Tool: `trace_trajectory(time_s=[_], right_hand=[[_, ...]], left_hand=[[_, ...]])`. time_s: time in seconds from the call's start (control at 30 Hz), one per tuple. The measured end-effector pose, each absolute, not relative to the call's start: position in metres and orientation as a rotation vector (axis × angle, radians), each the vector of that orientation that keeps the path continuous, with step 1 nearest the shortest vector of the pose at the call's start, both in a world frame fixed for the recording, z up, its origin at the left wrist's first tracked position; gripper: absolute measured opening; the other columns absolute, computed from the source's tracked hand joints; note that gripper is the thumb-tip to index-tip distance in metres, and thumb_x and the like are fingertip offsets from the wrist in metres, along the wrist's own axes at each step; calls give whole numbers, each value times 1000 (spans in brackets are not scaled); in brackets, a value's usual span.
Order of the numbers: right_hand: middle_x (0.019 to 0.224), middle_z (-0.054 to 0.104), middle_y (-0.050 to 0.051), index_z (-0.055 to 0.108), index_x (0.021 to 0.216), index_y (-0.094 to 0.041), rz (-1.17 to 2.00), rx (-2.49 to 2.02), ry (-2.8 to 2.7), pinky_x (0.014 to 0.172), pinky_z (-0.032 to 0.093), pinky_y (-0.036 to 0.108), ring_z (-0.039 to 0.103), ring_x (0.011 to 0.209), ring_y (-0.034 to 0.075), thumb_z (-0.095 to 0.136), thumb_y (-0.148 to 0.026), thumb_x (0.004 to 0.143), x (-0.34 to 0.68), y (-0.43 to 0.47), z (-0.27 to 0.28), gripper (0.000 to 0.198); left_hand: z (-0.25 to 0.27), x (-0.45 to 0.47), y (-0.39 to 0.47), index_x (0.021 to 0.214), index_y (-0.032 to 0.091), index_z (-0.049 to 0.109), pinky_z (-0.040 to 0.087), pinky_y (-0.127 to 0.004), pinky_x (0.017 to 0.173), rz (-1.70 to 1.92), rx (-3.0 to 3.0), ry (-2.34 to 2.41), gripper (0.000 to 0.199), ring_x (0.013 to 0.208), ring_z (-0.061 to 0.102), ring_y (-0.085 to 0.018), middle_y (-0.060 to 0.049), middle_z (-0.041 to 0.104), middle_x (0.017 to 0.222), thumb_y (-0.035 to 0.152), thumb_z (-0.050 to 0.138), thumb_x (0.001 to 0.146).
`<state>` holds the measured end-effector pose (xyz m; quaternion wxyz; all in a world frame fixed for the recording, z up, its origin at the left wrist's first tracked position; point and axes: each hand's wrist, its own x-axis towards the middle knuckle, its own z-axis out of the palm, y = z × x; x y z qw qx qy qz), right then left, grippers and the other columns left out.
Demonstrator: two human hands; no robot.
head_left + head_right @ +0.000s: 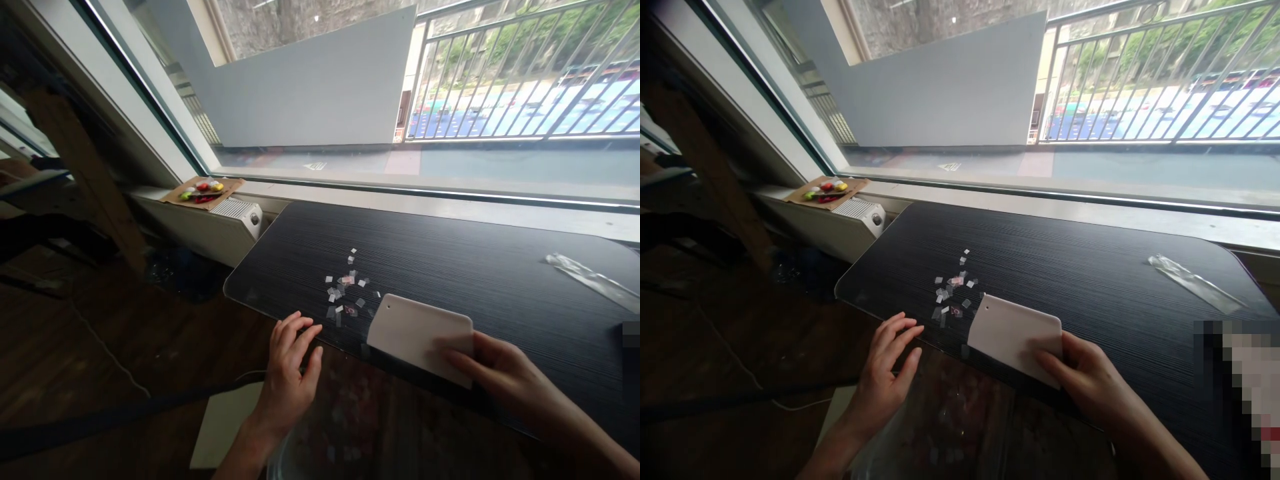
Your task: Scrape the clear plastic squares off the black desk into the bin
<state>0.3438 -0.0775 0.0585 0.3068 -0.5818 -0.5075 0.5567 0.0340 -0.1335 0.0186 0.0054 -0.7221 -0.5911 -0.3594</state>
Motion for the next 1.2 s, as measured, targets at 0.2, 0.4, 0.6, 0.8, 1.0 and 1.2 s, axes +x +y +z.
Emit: trace_trajectory(time_s=[0.2, 0.4, 0.6, 0.8, 1.0, 1.2], right_hand=[[92, 82, 12, 82, 94, -19, 1505, -1555, -1407, 72, 63, 42, 76, 84, 36, 76, -75, 63, 342, -76, 61, 65], [86, 82, 10, 80, 91, -17, 1523, -1536, -1449, 71, 61, 40, 76, 80, 33, 75, -74, 65, 333, -78, 63, 63], [85, 82, 9, 80, 91, -18, 1573, -1493, -1450, 71, 61, 40, 76, 81, 33, 75, -71, 68, 330, -84, 65, 58], [89, 83, 9, 82, 92, -20, 1463, -1516, -1368, 71, 61, 35, 76, 81, 31, 78, -69, 66, 332, -87, 67, 55], [92, 83, 8, 82, 96, -21, 1164, -1514, -1489, 75, 60, 37, 75, 84, 30, 69, -58, 78, 314, -79, 53, 43], [78, 81, 4, 81, 94, -20, 827, -1525, -1711, 62, 55, 31, 72, 68, 24, 61, -46, 83, 303, -53, 46, 34]], left_hand=[[20, 34, -134, 120, 24, 60, 49, -50, 107, -1110, -2279, -1850, 28, 127, 54, -26, -8, 63, 120, 15, 51, 95], [21, 35, -134, 119, 24, 61, 50, -50, 107, -1115, -2270, -1861, 28, 126, 55, -26, -8, 63, 119, 16, 51, 95], [21, 33, -137, 121, 24, 61, 49, -51, 107, -1109, -2276, -1880, 29, 127, 54, -27, -9, 62, 121, 16, 52, 95], [21, 34, -137, 120, 24, 61, 48, -52, 109, -1128, -2274, -1888, 29, 127, 54, -27, -8, 63, 120, 15, 51, 94], [19, 35, -137, 121, 24, 61, 48, -53, 108, -1133, -2262, -1903, 31, 127, 55, -27, -8, 64, 120, 14, 51, 93], [17, 33, -138, 121, 24, 62, 48, -54, 107, -1137, -2246, -1904, 31, 126, 56, -28, -9, 64, 120, 14, 52, 93]])
